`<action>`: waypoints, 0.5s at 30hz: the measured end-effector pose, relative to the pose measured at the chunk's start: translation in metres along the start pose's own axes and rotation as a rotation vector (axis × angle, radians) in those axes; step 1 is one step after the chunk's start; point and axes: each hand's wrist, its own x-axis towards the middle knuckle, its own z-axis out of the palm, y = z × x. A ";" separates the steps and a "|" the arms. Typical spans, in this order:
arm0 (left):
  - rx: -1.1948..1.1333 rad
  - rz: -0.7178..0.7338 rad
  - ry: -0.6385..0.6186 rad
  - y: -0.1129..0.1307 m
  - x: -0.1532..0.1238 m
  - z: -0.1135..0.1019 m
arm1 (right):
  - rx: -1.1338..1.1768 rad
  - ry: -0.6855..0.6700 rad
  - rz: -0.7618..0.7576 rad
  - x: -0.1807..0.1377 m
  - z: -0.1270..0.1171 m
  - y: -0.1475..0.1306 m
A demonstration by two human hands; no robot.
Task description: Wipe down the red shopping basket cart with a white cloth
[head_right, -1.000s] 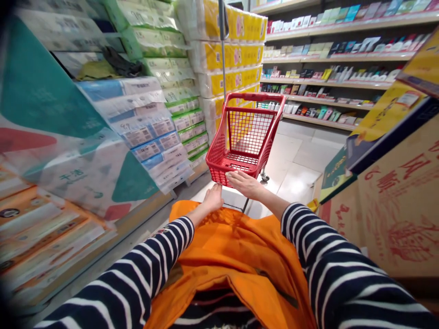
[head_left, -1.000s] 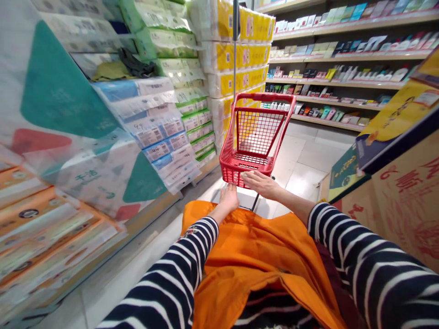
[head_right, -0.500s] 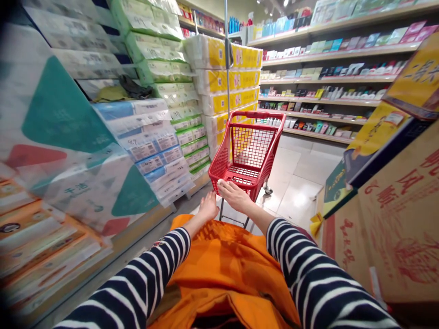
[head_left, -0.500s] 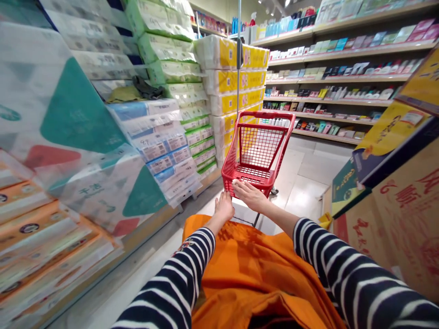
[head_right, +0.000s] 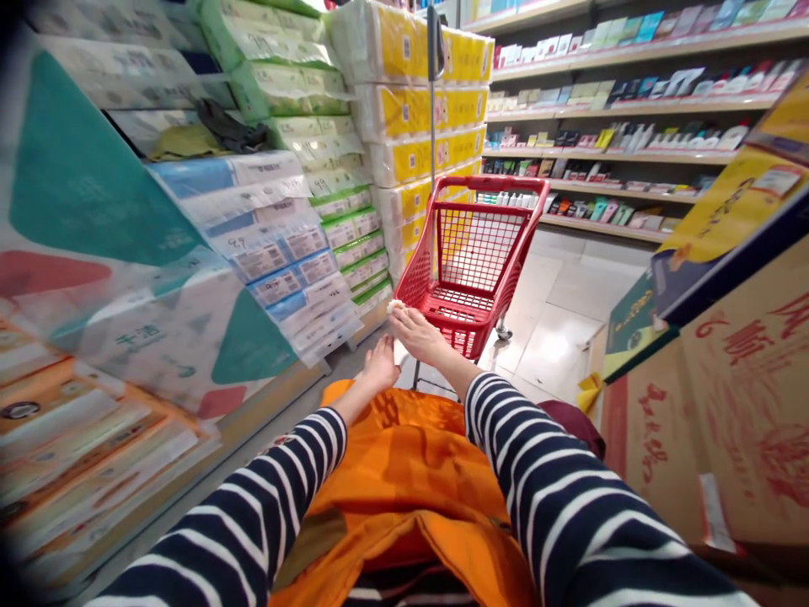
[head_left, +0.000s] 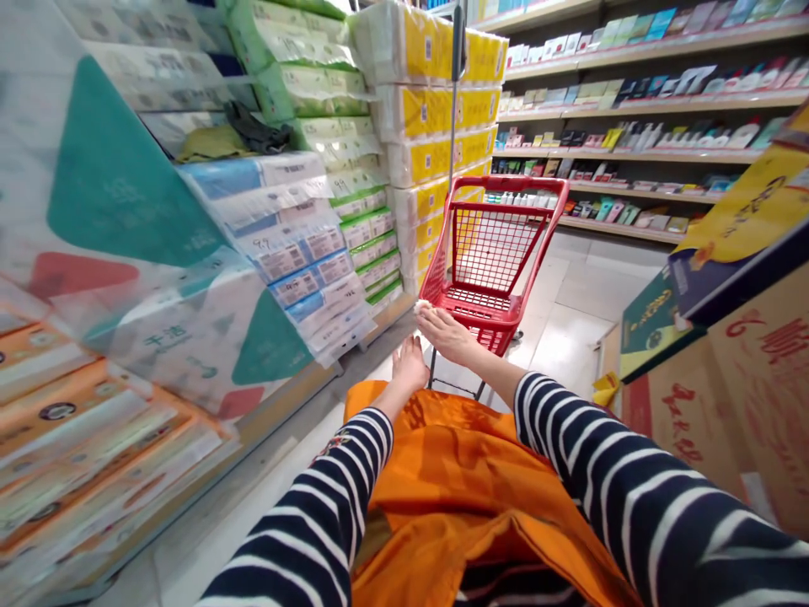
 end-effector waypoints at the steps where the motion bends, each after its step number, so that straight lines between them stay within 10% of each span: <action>1: 0.005 0.007 -0.001 -0.001 0.000 -0.001 | -0.006 0.005 0.016 0.007 0.000 0.002; 9: 0.044 0.025 0.025 -0.009 0.008 -0.006 | 0.003 -0.084 0.115 -0.025 0.029 -0.010; 15: 0.025 0.020 0.050 -0.004 0.011 -0.008 | -0.033 -0.004 -0.024 -0.004 -0.006 0.002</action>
